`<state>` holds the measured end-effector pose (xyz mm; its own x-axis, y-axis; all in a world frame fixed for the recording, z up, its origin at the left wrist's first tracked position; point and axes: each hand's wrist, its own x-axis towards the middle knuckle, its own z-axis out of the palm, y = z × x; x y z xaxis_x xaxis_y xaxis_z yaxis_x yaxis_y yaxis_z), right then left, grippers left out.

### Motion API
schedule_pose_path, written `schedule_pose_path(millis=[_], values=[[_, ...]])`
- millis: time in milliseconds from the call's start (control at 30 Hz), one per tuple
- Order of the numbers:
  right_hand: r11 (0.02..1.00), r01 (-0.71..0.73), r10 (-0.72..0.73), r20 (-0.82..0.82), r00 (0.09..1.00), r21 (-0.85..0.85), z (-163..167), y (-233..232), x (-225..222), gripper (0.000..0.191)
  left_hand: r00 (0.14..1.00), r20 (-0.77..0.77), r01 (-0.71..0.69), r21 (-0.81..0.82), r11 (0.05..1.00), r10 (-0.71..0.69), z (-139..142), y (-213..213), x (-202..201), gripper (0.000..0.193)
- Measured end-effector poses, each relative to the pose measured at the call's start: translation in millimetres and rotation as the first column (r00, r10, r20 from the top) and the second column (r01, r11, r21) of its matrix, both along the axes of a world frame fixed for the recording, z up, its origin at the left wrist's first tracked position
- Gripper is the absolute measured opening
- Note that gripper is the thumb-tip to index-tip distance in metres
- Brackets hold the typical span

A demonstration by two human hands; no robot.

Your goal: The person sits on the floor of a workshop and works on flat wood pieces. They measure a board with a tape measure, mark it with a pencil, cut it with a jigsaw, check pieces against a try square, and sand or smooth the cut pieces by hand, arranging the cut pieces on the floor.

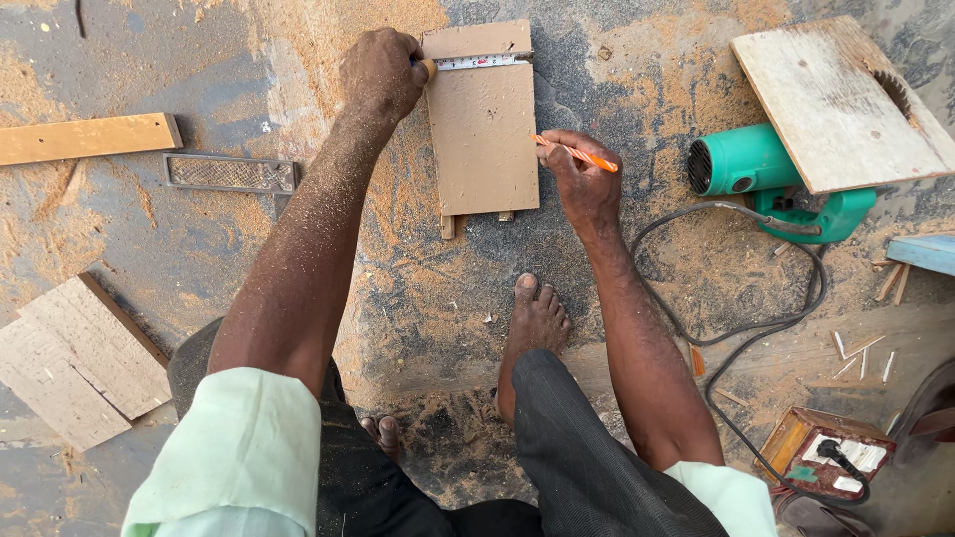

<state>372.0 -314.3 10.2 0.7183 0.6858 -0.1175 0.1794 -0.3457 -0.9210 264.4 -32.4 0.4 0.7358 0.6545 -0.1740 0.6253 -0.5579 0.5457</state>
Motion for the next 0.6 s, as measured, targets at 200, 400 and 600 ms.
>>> schedule_pose_path(millis=[200,400,600], values=[[0.994,-0.082,0.09,0.116,0.989,-0.074,-8,52,41,0.028,0.998,0.04,-0.041,0.003,0.999,0.041,2,-7,-2,0.02],[0.987,-0.159,0.161,0.121,0.98,-0.026,-18,77,61,0.026,0.998,0.028,-0.048,0.019,0.999,0.047,6,-9,-1,0.02],[0.989,-0.14,0.145,0.109,0.983,-0.055,-21,83,59,0.027,0.999,-0.007,-0.041,0.024,0.999,0.041,9,-8,1,0.021]])
